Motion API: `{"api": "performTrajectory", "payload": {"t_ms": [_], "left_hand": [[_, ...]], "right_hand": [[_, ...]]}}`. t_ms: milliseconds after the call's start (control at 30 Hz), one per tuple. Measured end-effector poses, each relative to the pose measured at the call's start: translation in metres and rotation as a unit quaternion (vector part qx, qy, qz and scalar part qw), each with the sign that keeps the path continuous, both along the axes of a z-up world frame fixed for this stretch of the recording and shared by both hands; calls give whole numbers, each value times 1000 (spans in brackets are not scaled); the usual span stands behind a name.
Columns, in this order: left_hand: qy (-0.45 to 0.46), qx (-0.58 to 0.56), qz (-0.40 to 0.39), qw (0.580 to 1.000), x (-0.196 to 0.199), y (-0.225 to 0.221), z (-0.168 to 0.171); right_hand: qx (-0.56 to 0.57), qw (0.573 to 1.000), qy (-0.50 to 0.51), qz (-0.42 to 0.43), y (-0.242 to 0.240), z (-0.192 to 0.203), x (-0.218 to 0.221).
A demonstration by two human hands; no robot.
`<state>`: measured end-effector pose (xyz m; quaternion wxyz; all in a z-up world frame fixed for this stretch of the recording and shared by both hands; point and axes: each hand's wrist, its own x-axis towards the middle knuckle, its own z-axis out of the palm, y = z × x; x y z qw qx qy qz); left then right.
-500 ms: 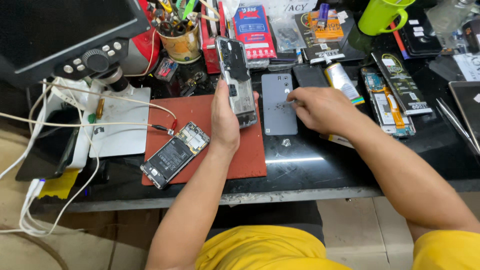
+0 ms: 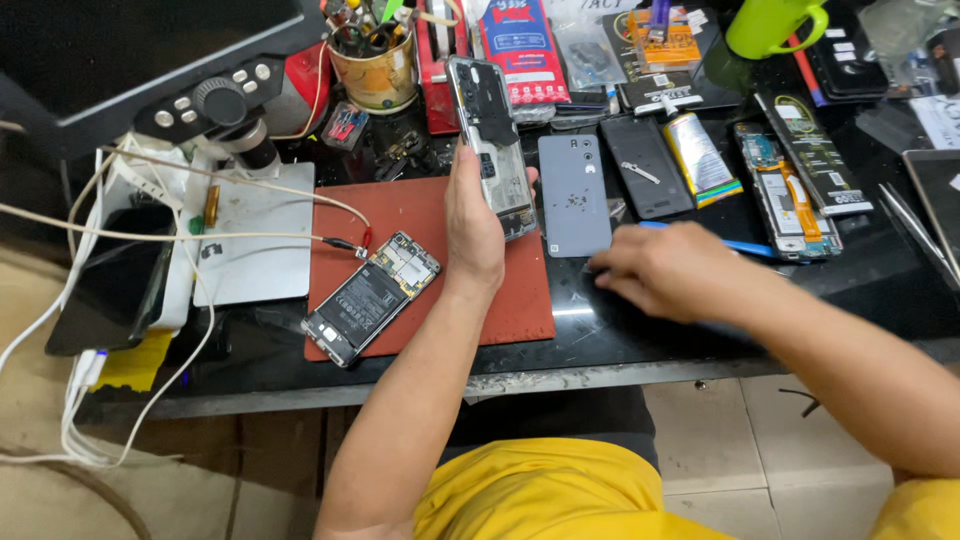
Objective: The person uses a small metal tool to scrape adhesive from the edges of a disassembled smartphone frame. They rotate the phone to access different sides and continue scraping along the perimeter. The person then places the phone down on the workbench.
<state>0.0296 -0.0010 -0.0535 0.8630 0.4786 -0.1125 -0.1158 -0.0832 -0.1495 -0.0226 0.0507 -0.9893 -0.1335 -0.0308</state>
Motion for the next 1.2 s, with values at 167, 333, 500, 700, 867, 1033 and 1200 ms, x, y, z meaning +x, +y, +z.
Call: {"api": "performTrajectory", "payload": {"t_ms": [167,333,500,700,867,1033,1200], "left_hand": [[-7,8,-6,1000,-4,2,4],[-22,22,-17,999,-9,5,14],[60,-15,-8,998,-12,5,26],[81,-16,-17,996,-16,5,29],[77,-6,-21,997,-19,4,29],[70,-4,-23,997,-22,6,33],[51,-9,-6,999,-19,6,21]], "right_hand": [[13,998,-37,-56,5,-25,-21],[-11,993,-47,-110,16,-25,-52],[-27,995,38,-82,30,-24,-117],[48,958,109,-261,15,-43,-183],[36,970,-30,-237,15,-30,-176],[138,955,-66,-255,6,-7,-129],[57,967,-178,-173,-1,-22,-72]]}}
